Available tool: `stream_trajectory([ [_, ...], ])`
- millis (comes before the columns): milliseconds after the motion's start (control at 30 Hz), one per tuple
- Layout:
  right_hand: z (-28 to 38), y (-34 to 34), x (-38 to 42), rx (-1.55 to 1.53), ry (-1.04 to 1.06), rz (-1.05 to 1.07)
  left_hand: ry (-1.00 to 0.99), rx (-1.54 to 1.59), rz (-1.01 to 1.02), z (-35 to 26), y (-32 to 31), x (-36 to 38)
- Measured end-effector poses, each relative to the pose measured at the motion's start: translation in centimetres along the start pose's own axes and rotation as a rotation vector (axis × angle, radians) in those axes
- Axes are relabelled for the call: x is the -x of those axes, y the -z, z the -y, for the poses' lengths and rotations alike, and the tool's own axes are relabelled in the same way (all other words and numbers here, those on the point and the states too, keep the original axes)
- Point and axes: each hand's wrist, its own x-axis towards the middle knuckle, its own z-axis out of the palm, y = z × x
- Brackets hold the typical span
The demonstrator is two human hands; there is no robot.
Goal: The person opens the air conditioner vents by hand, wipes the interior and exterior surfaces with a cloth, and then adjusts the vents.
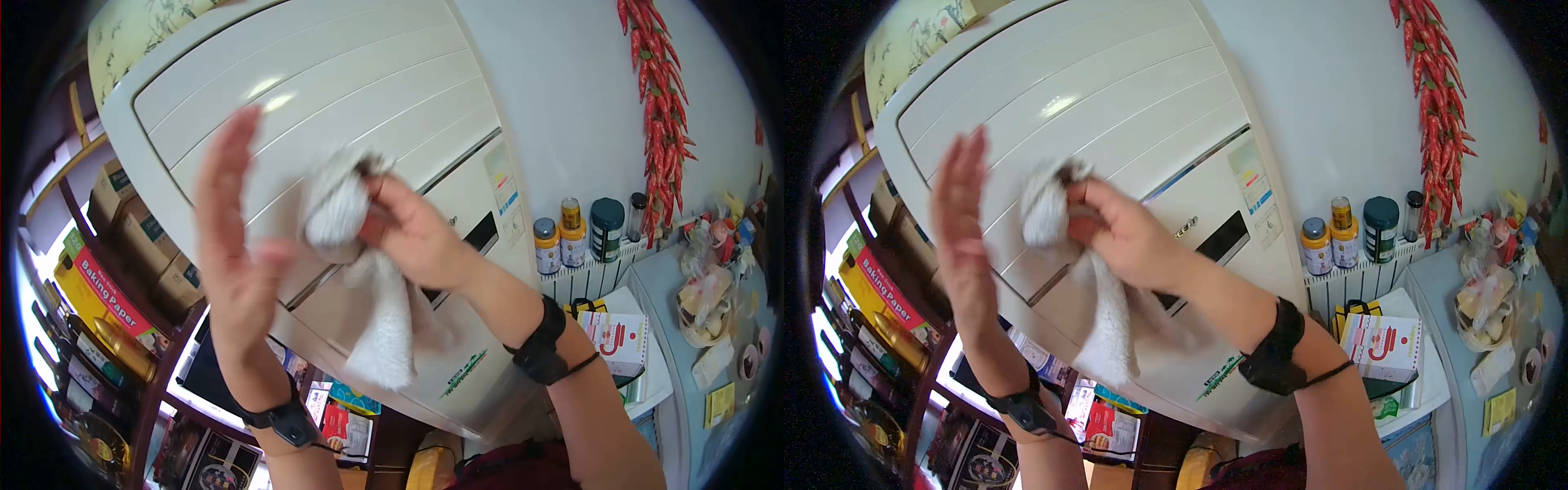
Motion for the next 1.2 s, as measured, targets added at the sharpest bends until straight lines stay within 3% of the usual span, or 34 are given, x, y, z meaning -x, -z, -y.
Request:
stream_trajectory([
  [67, 0.8, -0.2, -1.9, -0.244, 0.070, -0.011, 0.143, 0.000, 0.215, -2.7, -0.4, 0.6],
  [100, 1.3, -0.2, -2.7, -0.193, 0.127, -0.005, 0.120, -0.058, 0.238, -3.2, -0.5, 0.2],
  [200, 2.6, -0.3, -3.5, -0.297, 0.074, 0.087, 0.348, 0.100, 0.025, -3.4, -0.6, 0.1],
  [267, 3.4, 0.4, -3.3, -0.155, 0.014, 0.039, 0.228, -0.020, -0.033, -2.9, 0.5, -0.1],
  [333, 4.3, 2.1, -2.6, 0.018, -0.076, -0.024, 0.290, 0.030, -0.056, -2.6, 1.6, -0.1],
  [467, 4.1, 1.9, -0.5, 0.440, 0.194, -0.451, 0.367, -0.032, -0.100, -3.0, 1.9, -0.4],
  [500, 4.2, 1.0, 1.2, 0.365, 0.208, -0.434, 0.388, -0.077, -0.098, -3.3, 1.6, -0.5],
  [600, 3.9, -1.5, 4.2, 0.741, 0.402, -0.085, 0.413, -0.220, -0.091, -3.7, 0.8, -0.8],
  [667, 2.9, -2.9, 5.3, 0.897, 0.256, -0.139, 0.438, -0.315, -0.050, -4.3, 0.6, -0.8],
  [700, 2.4, -2.2, 5.6, 0.815, 0.107, -0.115, 0.506, -0.272, -0.019, -5.1, 0.4, -0.9],
  [767, 1.1, 0.4, 6.4, 0.641, -0.181, -0.064, 0.348, -0.142, 0.046, -4.5, 1.1, -0.2],
  [867, 0.5, 3.3, 6.2, 0.418, -0.043, -0.256, 0.449, -0.105, 0.121, -5.7, 3.0, 0.7],
  [933, 1.8, 5.2, 5.5, 0.991, 0.067, -0.364, 0.629, -0.201, 0.146, -6.6, 3.8, 1.3],
  [1000, 4.5, 5.1, 4.4, 0.876, -0.325, -0.522, 0.533, -0.489, 0.119, -6.9, 2.7, 1.7],
  [1067, 4.6, 5.3, 3.8, 0.627, -0.357, -0.608, 0.362, -0.895, 0.133, -7.3, 1.4, 1.7],
  [1100, 3.2, 5.7, 3.6, 0.443, -0.195, -0.615, 0.182, -1.006, 0.077, -6.7, 0.6, 1.7],
  [1133, 2.2, 5.5, 3.2, 0.257, -0.036, -0.616, 0.110, -1.191, 0.040, -6.2, -0.6, 1.9],
  [1167, 1.1, 4.7, 2.9, 0.263, 0.078, -0.602, 0.069, -1.200, 0.000, -5.4, -1.6, 2.3],
  [1200, 1.7, 3.4, 2.9, 0.085, 0.028, -0.476, 0.026, -1.210, -0.043, -4.5, -2.4, 2.8],
])
